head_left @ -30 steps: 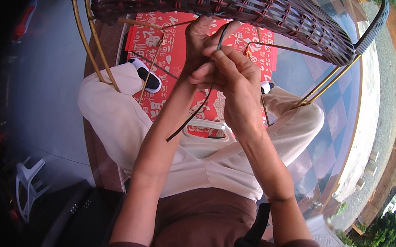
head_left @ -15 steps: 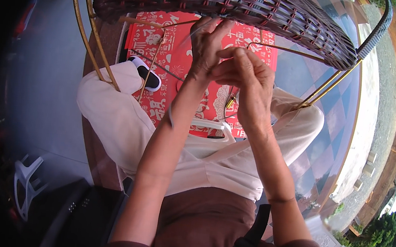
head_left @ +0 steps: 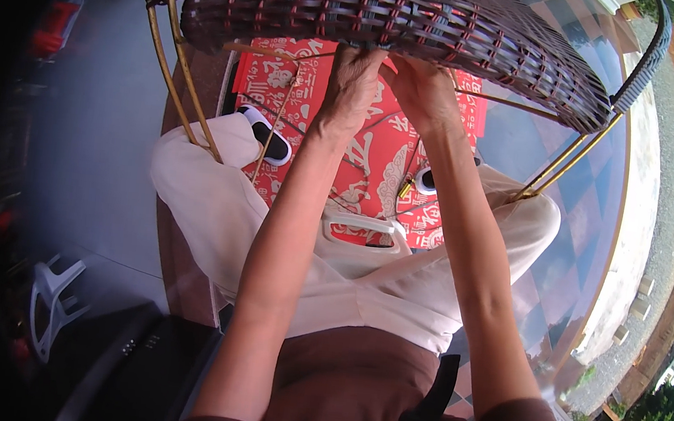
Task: The person repairs a woven chair by hand and with a screwdriver, weaving a loose strip of material back into the seat and using a screwdriver to pry and secure the weaving.
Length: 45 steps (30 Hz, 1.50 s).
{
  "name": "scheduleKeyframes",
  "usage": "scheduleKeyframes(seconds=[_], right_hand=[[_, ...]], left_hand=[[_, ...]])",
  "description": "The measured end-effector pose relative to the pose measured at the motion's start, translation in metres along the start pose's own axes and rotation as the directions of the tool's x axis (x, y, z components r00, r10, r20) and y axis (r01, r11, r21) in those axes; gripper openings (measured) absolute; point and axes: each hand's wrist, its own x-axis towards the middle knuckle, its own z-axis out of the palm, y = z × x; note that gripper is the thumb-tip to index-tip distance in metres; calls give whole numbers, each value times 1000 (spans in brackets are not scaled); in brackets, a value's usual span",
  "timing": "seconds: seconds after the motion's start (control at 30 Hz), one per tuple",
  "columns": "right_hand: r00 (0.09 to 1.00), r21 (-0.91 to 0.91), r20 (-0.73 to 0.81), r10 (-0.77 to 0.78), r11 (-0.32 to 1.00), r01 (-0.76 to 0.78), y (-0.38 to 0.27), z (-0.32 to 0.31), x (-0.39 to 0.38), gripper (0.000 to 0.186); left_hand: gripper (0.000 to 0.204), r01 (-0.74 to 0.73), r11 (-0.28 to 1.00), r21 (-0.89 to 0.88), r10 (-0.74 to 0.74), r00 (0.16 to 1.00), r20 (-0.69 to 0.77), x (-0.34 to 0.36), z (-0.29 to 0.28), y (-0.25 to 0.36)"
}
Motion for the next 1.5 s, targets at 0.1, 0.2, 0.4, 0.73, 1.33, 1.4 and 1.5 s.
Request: scheduleKeyframes(seconds=[0.1,0.2,0.4,0.73,1.33,1.4,1.5], right_hand=[[995,20,101,-9,1000,7,1,-6,20,27],[977,-21,179,-115,992,121,11,-12,40,32],[952,7,301,-52,999,52,26,-38,63,28],[960,407,255,-115,913,1,43,-59,90,26],[929,-857,-42,-368,491,156,23,-29,13,21],[953,-900,-99,-287,435,38,9,-33,-17,22],[943,-834,-293,-156,525,-172,-7,-32,-52,24]], left_hand=[[36,19,999,51,-22,997,73,5,-3,8],[40,143,988,58,-150,978,147,5,-11,11],[40,116,993,34,-120,978,170,9,-13,6],[46,57,996,65,-66,985,160,2,-9,11],[14,134,986,102,-141,988,64,9,-22,7],[21,111,993,-32,-106,987,124,12,-18,3],[23,104,988,-115,-81,978,190,16,-22,0]])
